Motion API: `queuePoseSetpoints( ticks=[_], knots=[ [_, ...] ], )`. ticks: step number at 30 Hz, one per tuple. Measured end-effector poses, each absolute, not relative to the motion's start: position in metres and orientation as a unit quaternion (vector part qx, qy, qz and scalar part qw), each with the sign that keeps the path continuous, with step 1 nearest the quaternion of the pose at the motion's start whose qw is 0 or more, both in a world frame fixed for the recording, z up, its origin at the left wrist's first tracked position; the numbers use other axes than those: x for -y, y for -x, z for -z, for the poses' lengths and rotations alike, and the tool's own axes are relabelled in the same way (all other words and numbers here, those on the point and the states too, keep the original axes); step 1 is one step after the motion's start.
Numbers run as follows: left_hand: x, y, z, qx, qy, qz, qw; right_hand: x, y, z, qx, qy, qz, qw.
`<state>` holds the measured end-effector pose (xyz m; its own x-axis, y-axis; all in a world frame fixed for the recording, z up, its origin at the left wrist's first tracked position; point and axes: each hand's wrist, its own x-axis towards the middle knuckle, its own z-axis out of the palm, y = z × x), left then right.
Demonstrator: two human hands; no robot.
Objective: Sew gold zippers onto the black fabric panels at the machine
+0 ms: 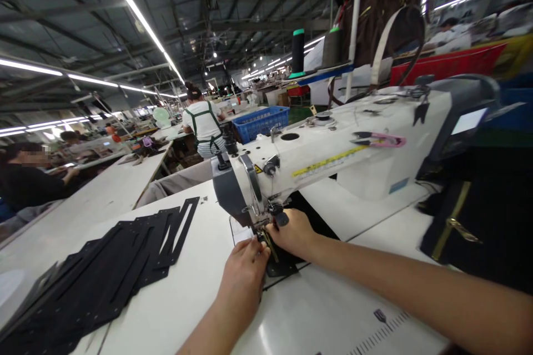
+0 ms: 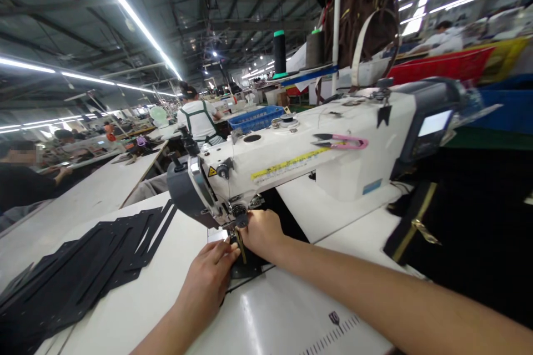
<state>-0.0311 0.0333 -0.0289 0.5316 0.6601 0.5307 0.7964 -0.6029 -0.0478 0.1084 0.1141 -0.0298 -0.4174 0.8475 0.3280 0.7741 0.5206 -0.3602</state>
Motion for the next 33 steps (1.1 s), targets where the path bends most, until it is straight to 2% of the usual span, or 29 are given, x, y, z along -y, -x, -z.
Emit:
queuePoseSetpoints(
  ticks=[6, 12, 17, 22, 25, 33],
  knots=[
    [-0.026, 0.027, 0.025, 0.445, 0.854, 0.234, 0.134, -0.094, -0.129, 0.023, 0.872, 0.419, -0.059, 0.248],
    [-0.007, 0.025, 0.028, 0.503, 0.805, 0.308, 0.063, -0.065, -0.163, 0.033, 0.946, 0.162, -0.010, 0.282],
    [-0.007, 0.020, 0.029, 0.476, 0.826, 0.273, 0.127, -0.073, -0.156, 0.038, 0.939, 0.138, -0.023, 0.313],
    [-0.011, 0.016, 0.031, 0.452, 0.841, 0.249, 0.163, -0.072, -0.154, 0.046, 0.939, 0.122, 0.068, 0.314],
    [-0.014, 0.017, 0.032, 0.447, 0.841, 0.242, 0.185, -0.072, -0.154, 0.049, 0.939, 0.131, 0.082, 0.307],
    [-0.026, 0.022, 0.026, 0.424, 0.856, 0.236, 0.176, -0.082, -0.150, 0.044, 0.947, 0.134, 0.086, 0.280]
  ],
)
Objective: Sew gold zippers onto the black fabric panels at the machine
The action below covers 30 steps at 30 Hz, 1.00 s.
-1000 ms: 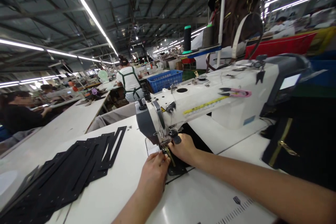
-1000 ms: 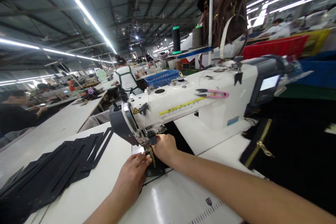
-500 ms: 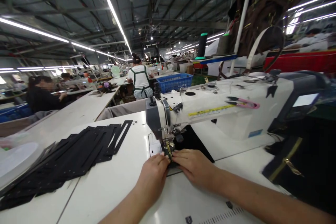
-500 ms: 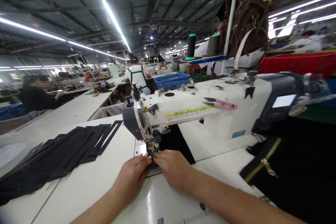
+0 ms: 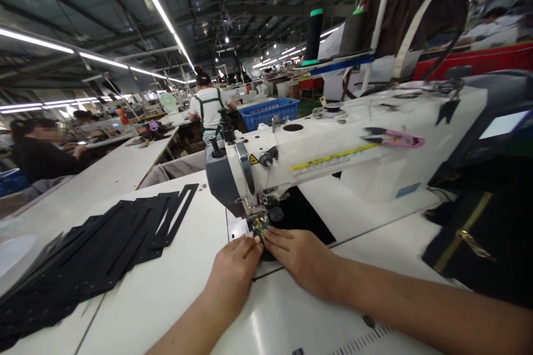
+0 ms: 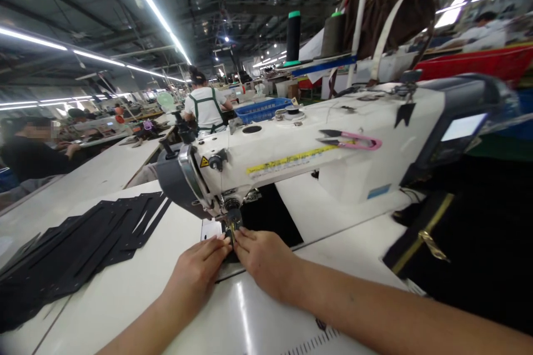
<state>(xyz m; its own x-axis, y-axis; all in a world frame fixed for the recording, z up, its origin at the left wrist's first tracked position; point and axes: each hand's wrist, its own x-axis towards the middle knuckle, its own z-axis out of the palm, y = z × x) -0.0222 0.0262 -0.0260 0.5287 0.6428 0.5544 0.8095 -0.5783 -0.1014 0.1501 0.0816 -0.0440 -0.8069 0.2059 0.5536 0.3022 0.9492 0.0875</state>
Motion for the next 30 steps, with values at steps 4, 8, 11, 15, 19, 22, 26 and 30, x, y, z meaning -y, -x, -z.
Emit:
queuePoseSetpoints(
  ticks=[4, 8, 11, 15, 19, 22, 26, 30],
  knots=[
    [-0.036, 0.025, 0.025, 0.424, 0.857, 0.244, 0.165, -0.088, -0.146, 0.043, 0.946, 0.145, 0.079, 0.278],
    [-0.038, 0.029, 0.026, 0.436, 0.850, 0.252, 0.153, -0.088, -0.142, 0.038, 0.946, 0.170, 0.065, 0.267],
    [-0.027, 0.030, 0.025, 0.465, 0.842, 0.243, 0.124, -0.082, -0.143, 0.037, 0.942, 0.192, 0.028, 0.273],
    [-0.009, 0.030, 0.029, 0.472, 0.839, 0.236, 0.130, -0.075, -0.148, 0.044, 0.928, 0.209, 0.013, 0.309],
    [-0.009, 0.028, 0.030, 0.455, 0.841, 0.265, 0.121, -0.076, -0.148, 0.049, 0.928, 0.199, 0.022, 0.314],
    [-0.015, 0.027, 0.028, 0.451, 0.844, 0.263, 0.122, -0.081, -0.147, 0.048, 0.932, 0.195, 0.019, 0.303],
    [-0.023, 0.029, 0.027, 0.450, 0.847, 0.252, 0.126, -0.087, -0.145, 0.043, 0.936, 0.188, 0.025, 0.298],
    [-0.031, 0.034, 0.028, 0.444, 0.855, 0.245, 0.112, -0.093, -0.144, 0.040, 0.938, 0.187, 0.027, 0.292]
  ],
)
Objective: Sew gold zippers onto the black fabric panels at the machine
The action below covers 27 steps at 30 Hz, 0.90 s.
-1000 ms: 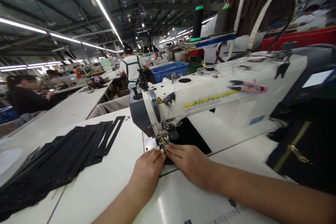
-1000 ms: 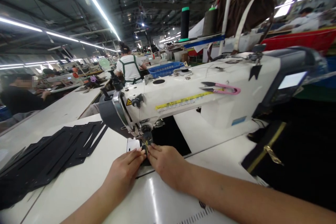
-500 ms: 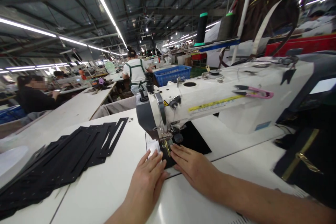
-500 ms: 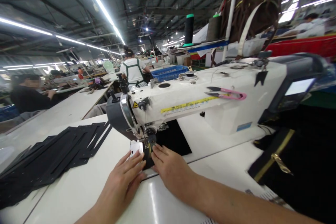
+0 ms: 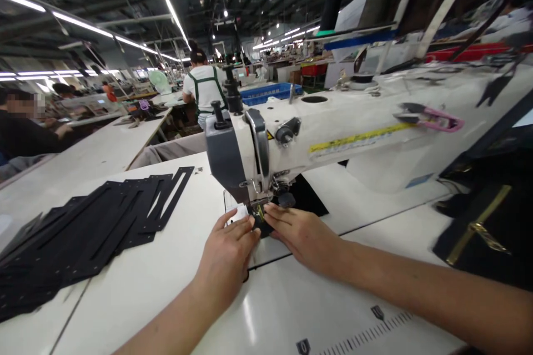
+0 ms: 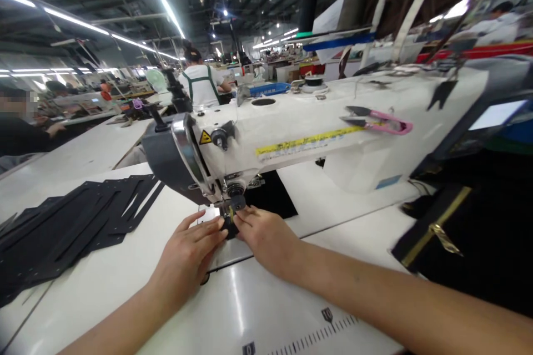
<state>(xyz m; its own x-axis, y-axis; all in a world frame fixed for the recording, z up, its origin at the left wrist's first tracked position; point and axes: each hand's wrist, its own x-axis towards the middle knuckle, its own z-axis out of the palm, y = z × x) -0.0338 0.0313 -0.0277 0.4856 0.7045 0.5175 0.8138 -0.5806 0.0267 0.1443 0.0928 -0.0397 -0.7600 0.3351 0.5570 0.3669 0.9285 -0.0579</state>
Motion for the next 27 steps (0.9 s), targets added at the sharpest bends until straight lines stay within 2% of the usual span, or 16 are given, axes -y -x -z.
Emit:
queuePoseSetpoints(
  ticks=[10, 20, 27],
  knots=[
    [-0.047, 0.038, 0.032, 0.458, 0.847, 0.251, 0.099, -0.106, -0.140, 0.038, 0.939, 0.239, -0.032, 0.245],
    [-0.050, 0.040, 0.032, 0.455, 0.847, 0.251, 0.112, -0.109, -0.137, 0.039, 0.938, 0.224, -0.017, 0.263],
    [-0.052, 0.038, 0.034, 0.477, 0.836, 0.246, 0.111, -0.109, -0.134, 0.039, 0.939, 0.239, -0.034, 0.246]
  ],
)
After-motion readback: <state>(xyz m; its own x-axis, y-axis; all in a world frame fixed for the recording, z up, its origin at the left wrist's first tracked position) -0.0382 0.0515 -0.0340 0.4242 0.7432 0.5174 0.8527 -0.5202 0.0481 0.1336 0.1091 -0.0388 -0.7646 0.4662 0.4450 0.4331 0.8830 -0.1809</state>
